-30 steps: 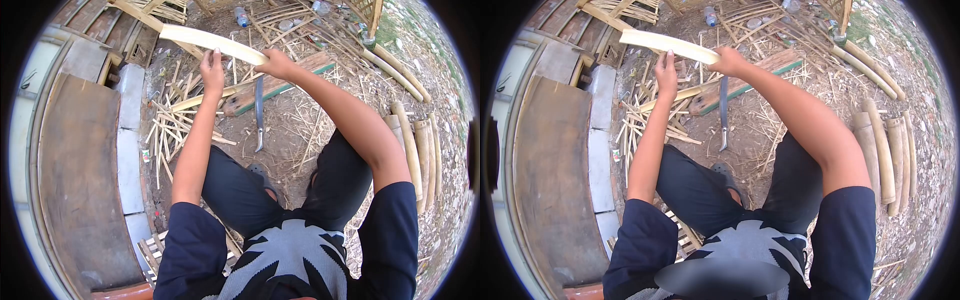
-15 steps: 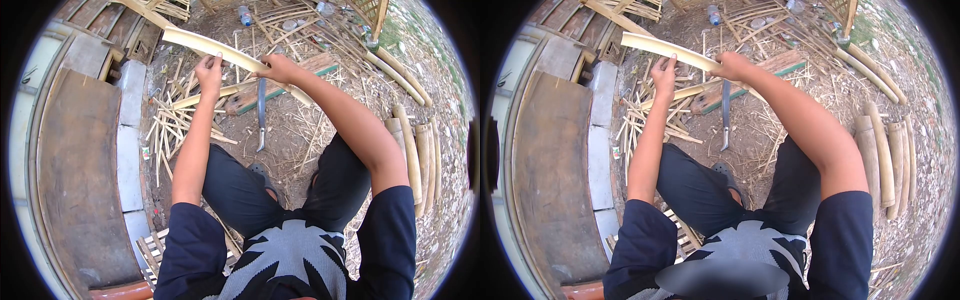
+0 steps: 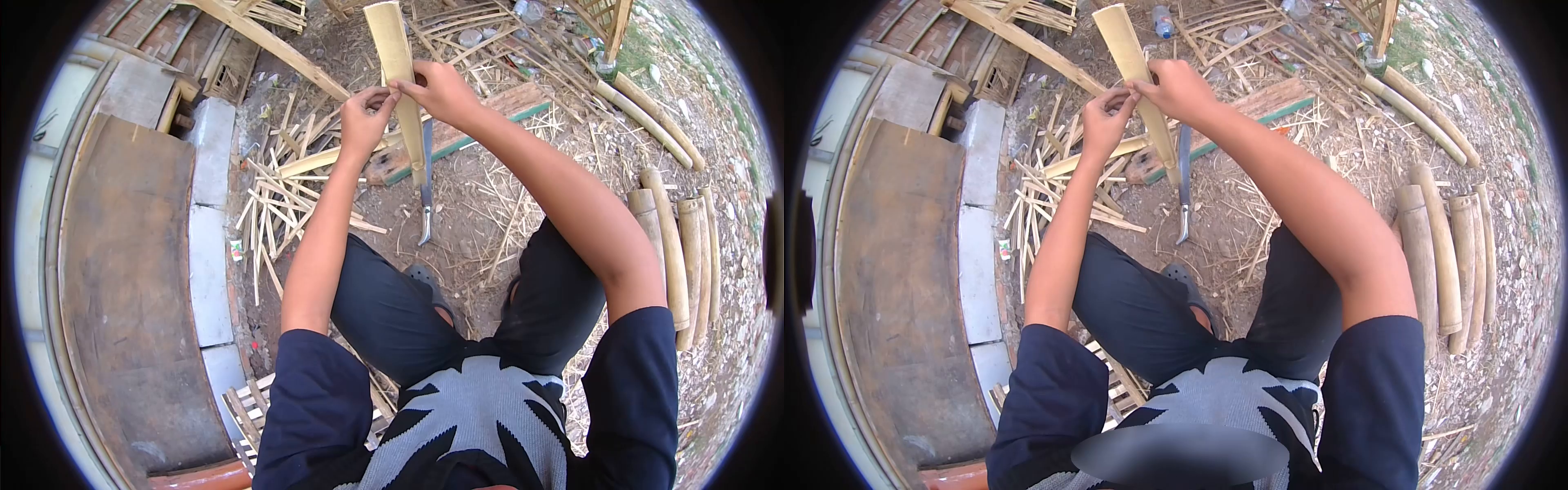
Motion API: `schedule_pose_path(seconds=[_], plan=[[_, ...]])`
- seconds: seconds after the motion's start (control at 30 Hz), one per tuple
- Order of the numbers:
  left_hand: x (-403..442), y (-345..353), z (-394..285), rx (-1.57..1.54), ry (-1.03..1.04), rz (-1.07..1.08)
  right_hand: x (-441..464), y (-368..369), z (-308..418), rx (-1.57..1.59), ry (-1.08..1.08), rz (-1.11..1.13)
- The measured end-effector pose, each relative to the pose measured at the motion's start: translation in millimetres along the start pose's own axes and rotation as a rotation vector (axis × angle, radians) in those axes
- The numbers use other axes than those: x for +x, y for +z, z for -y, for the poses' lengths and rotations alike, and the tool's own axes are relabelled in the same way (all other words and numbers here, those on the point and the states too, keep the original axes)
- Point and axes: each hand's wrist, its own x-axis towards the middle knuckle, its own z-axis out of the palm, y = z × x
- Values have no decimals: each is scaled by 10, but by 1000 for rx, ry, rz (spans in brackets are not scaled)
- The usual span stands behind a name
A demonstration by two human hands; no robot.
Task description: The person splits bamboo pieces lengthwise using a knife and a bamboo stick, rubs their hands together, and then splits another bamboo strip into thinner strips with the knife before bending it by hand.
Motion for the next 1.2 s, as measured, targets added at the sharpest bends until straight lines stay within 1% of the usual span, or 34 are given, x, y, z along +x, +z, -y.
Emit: schedule_pose_path(seconds=[0.1,0.2,0.3,0.4,0.53,0.63,0.73,0.9,1.13,1.2], plan=[[4,19,-27,23,12,15,8,8,-14,3,-67,-75],[-11,23,-56,35,26,25,26,-26,-31,107,-109,-46],[-17,20,-78,76,50,20,60,-166,6,54,-93,66],[-26,12,-118,101,54,49,118,-296,-2,21,-254,64],[-24,48,-184,120,106,54,193,-445,-39,-123,-320,25],[-18,67,-181,145,127,65,191,-476,-83,-50,-321,1],[-7,82,-130,193,136,82,201,-559,-67,-122,-255,50],[-36,92,-157,260,102,145,238,-682,-40,-96,-275,27],[-33,118,-156,273,84,147,245,-640,-83,-28,-308,-32],[-25,128,-151,253,78,138,240,-663,-74,-71,-282,26]])
